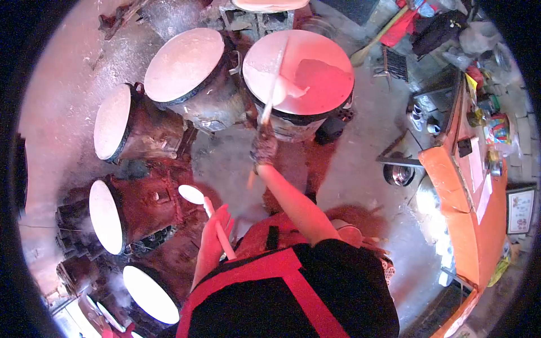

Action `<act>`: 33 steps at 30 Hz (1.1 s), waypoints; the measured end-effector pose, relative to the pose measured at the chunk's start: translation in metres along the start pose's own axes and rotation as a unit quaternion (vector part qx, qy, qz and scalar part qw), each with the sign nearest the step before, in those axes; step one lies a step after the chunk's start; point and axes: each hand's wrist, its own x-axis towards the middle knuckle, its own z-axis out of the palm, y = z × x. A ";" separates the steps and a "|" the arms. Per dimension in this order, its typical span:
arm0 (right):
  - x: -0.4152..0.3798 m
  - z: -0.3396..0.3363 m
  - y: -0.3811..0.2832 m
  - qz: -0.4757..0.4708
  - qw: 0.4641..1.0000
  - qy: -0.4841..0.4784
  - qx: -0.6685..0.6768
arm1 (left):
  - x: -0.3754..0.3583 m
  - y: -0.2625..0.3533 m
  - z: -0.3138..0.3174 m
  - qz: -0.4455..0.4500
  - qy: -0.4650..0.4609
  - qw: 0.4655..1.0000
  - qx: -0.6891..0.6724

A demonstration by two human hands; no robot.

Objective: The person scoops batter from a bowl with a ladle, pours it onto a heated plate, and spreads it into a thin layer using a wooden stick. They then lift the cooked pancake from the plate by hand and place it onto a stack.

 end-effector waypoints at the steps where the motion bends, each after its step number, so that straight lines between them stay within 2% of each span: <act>1: 0.012 -0.028 0.022 -0.007 1.000 0.002 -0.024 | -0.002 0.000 0.008 -0.005 0.001 1.000 0.005; 3: 0.039 -0.086 0.048 0.010 0.998 0.000 -0.058 | -0.005 0.001 0.021 -0.020 0.007 1.000 0.023; 6: 0.030 -0.115 -0.015 -0.040 0.997 -0.008 -0.066 | -0.006 -0.001 0.038 -0.025 0.008 0.999 0.047; 7: 0.038 -0.118 -0.026 -0.086 0.993 -0.011 -0.078 | -0.006 -0.001 0.044 -0.023 0.007 0.998 0.054; 8: 0.026 -0.105 -0.057 0.032 0.998 -0.042 0.036 | -0.008 -0.002 0.051 -0.011 -0.003 0.998 0.058; 9: 0.014 -0.092 -0.088 0.154 0.977 -0.044 0.143 | -0.011 -0.003 0.058 0.001 -0.012 0.998 0.063; 10: 0.016 -0.081 -0.075 0.070 0.995 -0.074 0.020 | -0.012 -0.004 0.065 0.013 -0.021 0.997 0.069; 11: 0.024 -0.073 -0.053 -0.017 0.989 -0.102 -0.105 | -0.010 -0.006 0.073 0.015 -0.021 0.997 0.069; 13: 0.039 -0.084 -0.024 -0.132 0.954 -0.154 -0.221 | -0.005 -0.009 0.089 0.015 -0.020 0.997 0.070; 14: 0.045 -0.096 -0.013 -0.161 0.947 -0.180 -0.213 | -0.004 -0.010 0.096 0.015 -0.022 0.997 0.068; 16: 0.028 -0.119 -0.053 -0.069 0.953 -0.182 -0.233 | 0.000 -0.013 0.109 0.014 -0.029 0.998 0.061; 17: 0.012 -0.135 -0.105 0.053 0.952 -0.157 -0.257 | 0.002 -0.015 0.116 0.023 -0.036 0.997 0.061; 18: 0.042 -0.173 -0.096 -0.259 0.865 -0.167 -0.395 | 0.002 -0.018 0.120 0.031 -0.043 0.997 0.062; 20: 0.081 -0.224 -0.089 -0.392 0.780 -0.180 -0.454 | 0.005 -0.023 0.127 0.043 -0.056 0.995 0.064; 21: 0.090 -0.235 -0.095 -0.231 0.860 -0.198 -0.409 | 0.008 -0.026 0.131 0.047 -0.062 0.995 0.064; 23: 0.105 -0.235 -0.091 -0.174 0.912 -0.186 -0.323 | 0.010 -0.030 0.146 0.050 -0.059 0.994 0.072; 25: 0.114 -0.186 -0.063 -0.389 0.876 -0.128 -0.255 | 0.009 -0.033 0.169 0.048 -0.040 0.994 0.086; 27: 0.110 -0.178 -0.078 -0.338 0.890 -0.185 -0.245 | 0.014 -0.037 0.185 0.056 -0.045 0.994 0.085; 28: 0.085 -0.180 -0.111 -0.174 0.910 -0.265 -0.266 | 0.015 -0.039 0.190 0.059 -0.046 0.993 0.086; 29: 0.069 -0.187 -0.131 -0.005 0.900 -0.336 -0.278 | 0.013 -0.039 0.196 0.060 -0.040 0.993 0.093; 30: 0.076 -0.217 -0.129 0.049 0.915 -0.327 -0.232 | 0.010 -0.039 0.204 0.060 -0.035 0.993 0.099; 33: 0.124 -0.276 -0.152 0.148 0.933 -0.258 -0.203 | 0.016 -0.044 0.215 0.057 -0.043 0.995 0.067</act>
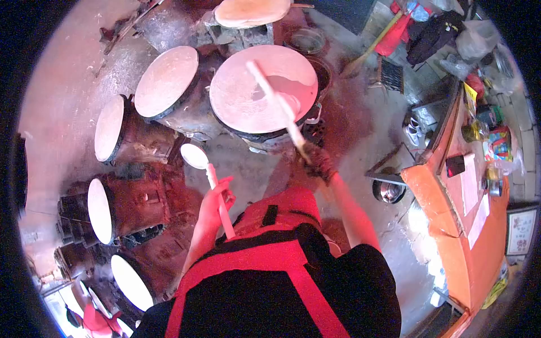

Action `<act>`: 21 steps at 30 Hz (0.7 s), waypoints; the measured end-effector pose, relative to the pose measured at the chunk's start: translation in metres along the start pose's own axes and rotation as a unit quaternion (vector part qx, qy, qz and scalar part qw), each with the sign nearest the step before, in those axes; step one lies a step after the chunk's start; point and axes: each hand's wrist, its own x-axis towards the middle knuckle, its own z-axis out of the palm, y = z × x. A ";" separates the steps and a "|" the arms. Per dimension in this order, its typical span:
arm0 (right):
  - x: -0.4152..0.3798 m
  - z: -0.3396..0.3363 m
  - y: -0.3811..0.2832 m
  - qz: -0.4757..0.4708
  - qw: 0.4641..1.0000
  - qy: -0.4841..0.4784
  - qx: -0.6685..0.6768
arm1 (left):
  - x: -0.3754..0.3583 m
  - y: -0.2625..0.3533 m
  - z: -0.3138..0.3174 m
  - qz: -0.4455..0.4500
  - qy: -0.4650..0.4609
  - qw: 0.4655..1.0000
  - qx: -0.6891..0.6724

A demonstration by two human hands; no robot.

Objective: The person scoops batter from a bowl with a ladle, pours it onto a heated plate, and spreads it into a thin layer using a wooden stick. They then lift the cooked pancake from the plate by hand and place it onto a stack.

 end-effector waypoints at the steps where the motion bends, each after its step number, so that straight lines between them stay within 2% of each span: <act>1: 0.003 -0.008 -0.002 0.007 1.000 0.015 0.012 | 0.002 -0.003 0.002 -0.002 -0.005 1.000 -0.017; 4: -0.014 0.018 -0.058 -0.017 0.997 0.039 0.066 | 0.003 -0.009 0.018 0.014 -0.022 0.997 -0.071; 6: -0.003 0.023 -0.037 -0.071 0.996 0.016 -0.048 | 0.000 -0.006 0.024 0.010 -0.043 0.995 -0.087; 7: -0.009 0.019 -0.027 -0.041 0.997 -0.054 -0.048 | -0.002 -0.005 0.026 0.008 -0.052 0.994 -0.094; 10: -0.021 -0.014 -0.028 0.149 0.984 0.026 0.095 | -0.005 -0.003 0.032 0.034 -0.020 0.997 -0.060; 13: 0.027 -0.060 -0.017 0.172 0.934 0.112 0.291 | -0.003 0.001 0.031 0.048 -0.003 0.999 -0.019; 15: 0.028 -0.053 -0.044 0.010 0.990 0.076 0.119 | -0.003 0.006 0.032 0.042 -0.003 0.999 -0.015; 16: 0.028 -0.046 -0.063 -0.072 0.995 0.057 0.029 | -0.001 0.009 0.034 0.040 -0.004 0.999 -0.013; 18: 0.045 -0.001 -0.093 0.048 0.993 0.094 0.047 | 0.001 0.015 0.036 0.060 -0.013 0.998 -0.014; 20: 0.046 0.022 -0.095 0.030 0.993 0.112 0.004 | 0.002 0.019 0.032 0.061 -0.021 0.998 -0.008; 21: 0.040 0.027 -0.090 -0.052 0.991 0.110 -0.052 | 0.004 0.021 0.028 0.057 -0.025 0.998 -0.003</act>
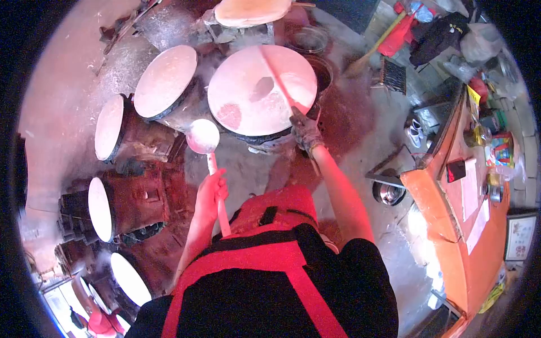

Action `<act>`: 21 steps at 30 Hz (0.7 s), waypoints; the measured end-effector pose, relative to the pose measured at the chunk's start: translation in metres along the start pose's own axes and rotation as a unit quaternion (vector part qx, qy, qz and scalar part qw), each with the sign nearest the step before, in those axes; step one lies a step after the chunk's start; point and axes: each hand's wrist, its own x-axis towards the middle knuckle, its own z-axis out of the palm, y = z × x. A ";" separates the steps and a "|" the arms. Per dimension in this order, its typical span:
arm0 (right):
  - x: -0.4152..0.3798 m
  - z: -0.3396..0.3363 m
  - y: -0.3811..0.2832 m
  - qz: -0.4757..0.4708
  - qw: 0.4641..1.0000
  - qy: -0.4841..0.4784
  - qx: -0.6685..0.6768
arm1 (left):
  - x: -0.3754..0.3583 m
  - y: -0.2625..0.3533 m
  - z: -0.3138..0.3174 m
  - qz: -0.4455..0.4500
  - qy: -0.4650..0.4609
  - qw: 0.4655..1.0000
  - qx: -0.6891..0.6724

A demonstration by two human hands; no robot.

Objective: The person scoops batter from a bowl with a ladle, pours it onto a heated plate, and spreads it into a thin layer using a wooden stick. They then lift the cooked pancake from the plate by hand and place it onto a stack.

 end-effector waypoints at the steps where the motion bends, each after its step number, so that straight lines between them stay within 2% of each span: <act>1: -0.003 0.000 0.006 -0.055 0.998 0.026 -0.021 | 0.001 0.002 -0.004 -0.004 -0.004 1.000 0.003; 3: -0.009 -0.004 0.017 -0.130 0.984 0.110 -0.043 | 0.000 0.007 -0.010 0.001 -0.023 1.000 0.002; 5: -0.016 0.005 0.022 -0.163 0.957 0.239 0.031 | 0.000 0.009 -0.016 0.000 -0.027 1.000 0.012; 8: 0.021 0.053 0.096 -0.284 0.935 0.211 0.022 | 0.004 0.016 -0.016 -0.010 -0.028 0.999 0.025; 10: 0.014 0.089 0.086 -0.250 0.948 0.177 -0.088 | 0.003 0.020 -0.013 -0.025 -0.045 0.999 0.010; 12: -0.001 0.091 0.071 -0.184 0.974 0.117 -0.056 | 0.007 0.023 -0.016 -0.040 -0.055 0.997 0.021; 14: -0.018 0.068 0.048 -0.086 0.988 0.029 0.124 | 0.008 0.026 -0.019 -0.050 -0.061 0.996 0.033; 15: -0.041 0.055 0.030 -0.157 0.979 0.123 -0.047 | 0.008 0.028 -0.020 -0.049 -0.063 0.996 0.037; 18: -0.045 0.052 0.063 -0.095 0.963 0.235 0.093 | 0.006 0.028 -0.026 -0.049 -0.060 0.996 0.041; 19: -0.018 0.054 0.129 -0.078 0.969 0.233 -0.025 | 0.006 0.028 -0.027 -0.049 -0.060 0.996 0.043; 21: -0.036 0.086 0.079 -0.227 0.946 0.201 -0.114 | 0.006 0.027 -0.028 -0.053 -0.056 0.996 0.046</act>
